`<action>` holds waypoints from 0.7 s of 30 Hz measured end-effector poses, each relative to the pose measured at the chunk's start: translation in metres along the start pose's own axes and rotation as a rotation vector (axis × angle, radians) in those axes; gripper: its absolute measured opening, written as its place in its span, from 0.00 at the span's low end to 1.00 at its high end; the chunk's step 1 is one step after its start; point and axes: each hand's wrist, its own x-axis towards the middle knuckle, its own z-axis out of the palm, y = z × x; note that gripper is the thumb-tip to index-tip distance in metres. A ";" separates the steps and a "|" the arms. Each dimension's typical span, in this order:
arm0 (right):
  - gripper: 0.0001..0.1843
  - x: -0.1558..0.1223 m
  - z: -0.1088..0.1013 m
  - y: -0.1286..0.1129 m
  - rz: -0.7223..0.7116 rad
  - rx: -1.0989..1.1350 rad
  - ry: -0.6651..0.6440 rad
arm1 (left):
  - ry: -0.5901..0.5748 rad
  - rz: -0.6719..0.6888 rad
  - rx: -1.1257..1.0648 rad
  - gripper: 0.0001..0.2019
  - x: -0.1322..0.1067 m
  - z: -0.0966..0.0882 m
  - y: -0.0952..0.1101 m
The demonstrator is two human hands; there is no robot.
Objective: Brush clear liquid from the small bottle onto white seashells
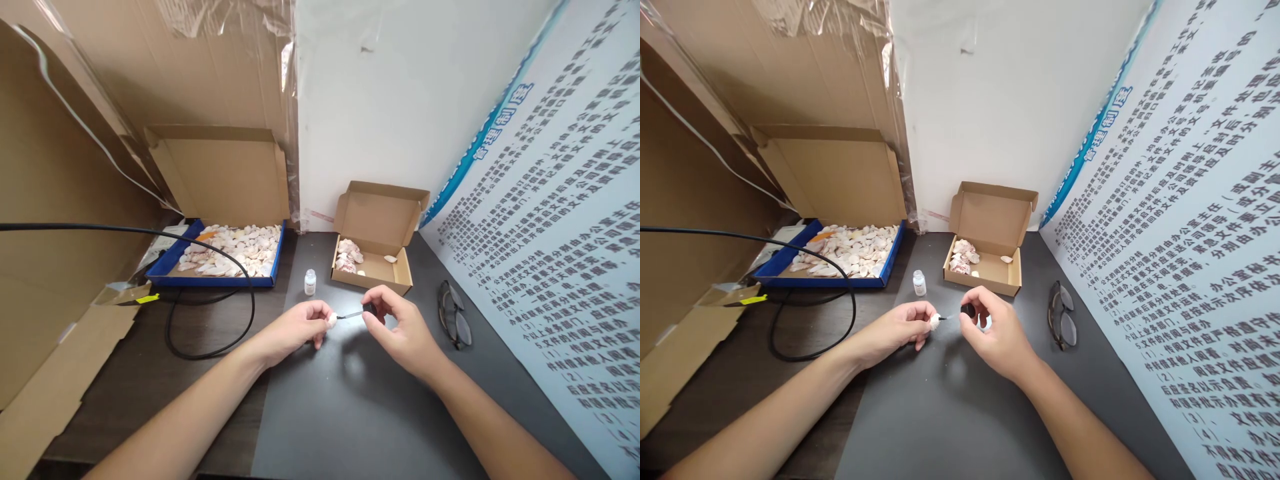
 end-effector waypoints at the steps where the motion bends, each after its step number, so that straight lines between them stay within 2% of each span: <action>1: 0.03 0.000 0.000 0.000 0.001 0.005 0.009 | -0.003 -0.008 -0.023 0.11 0.000 0.000 0.000; 6: 0.06 0.000 0.000 0.000 -0.004 0.040 -0.011 | -0.015 -0.040 -0.130 0.12 -0.002 0.002 0.005; 10: 0.03 0.001 0.000 0.000 -0.009 0.015 0.006 | -0.027 -0.056 -0.181 0.12 -0.004 0.003 0.008; 21: 0.04 -0.001 -0.001 0.000 -0.041 0.009 0.010 | -0.072 -0.072 -0.273 0.13 -0.006 0.001 0.008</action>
